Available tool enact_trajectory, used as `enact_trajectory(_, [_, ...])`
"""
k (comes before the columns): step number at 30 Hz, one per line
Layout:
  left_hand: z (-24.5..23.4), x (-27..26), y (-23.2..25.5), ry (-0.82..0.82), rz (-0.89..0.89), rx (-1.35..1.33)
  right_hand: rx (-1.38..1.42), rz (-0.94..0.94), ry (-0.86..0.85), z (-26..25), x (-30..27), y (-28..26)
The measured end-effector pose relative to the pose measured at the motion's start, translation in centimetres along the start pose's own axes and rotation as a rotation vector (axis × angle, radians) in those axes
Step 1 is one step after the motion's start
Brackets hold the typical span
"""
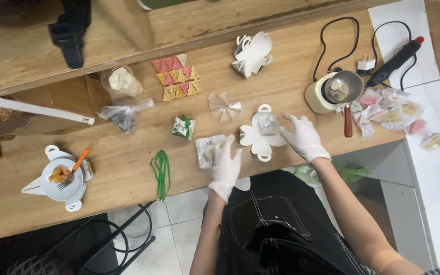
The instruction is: Packing dried flower petals or decorative filler into a small gift box and tying it with a ribbon.
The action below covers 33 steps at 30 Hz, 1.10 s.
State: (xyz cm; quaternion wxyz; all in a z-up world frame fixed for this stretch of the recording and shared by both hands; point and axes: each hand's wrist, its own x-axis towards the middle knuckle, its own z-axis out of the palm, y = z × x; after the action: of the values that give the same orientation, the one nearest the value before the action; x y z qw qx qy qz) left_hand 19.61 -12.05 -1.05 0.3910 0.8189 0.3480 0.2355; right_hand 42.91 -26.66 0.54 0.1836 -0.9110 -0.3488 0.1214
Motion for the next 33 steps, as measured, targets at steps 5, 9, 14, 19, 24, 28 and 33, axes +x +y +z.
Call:
enact_trajectory(5, [7.2,3.1,1.5,-0.155,-0.145,0.103,-0.019,0.088,-0.09,3.4,5.1,1.4])
enact_trajectory(9, [12.5,3.2,-3.2,-0.225,-0.203,0.249,-0.141,0.058,-0.253,2.7,6.5,0.2])
enact_trajectory(14, [11.2,2.9,-1.8,-0.066,-0.312,0.167,0.128,0.035,-0.151,3.2,6.1,2.1])
enact_trajectory(19, [8.9,1.5,-2.5,-0.051,-0.293,0.143,0.573,0.094,-0.269,-5.1,-0.4,1.3])
enact_trajectory(24, [5.3,2.0,-1.2,0.01,-0.122,0.064,0.872,0.11,-0.169,-18.6,-5.3,2.6])
enact_trajectory(28, [2.8,4.3,3.2,-0.017,-0.144,0.101,0.756,0.277,0.413,-17.6,-2.9,13.6])
enact_trajectory(33, [3.1,6.6,5.4,0.022,-0.111,-0.004,-0.238,0.076,0.721,-9.7,2.9,27.4])
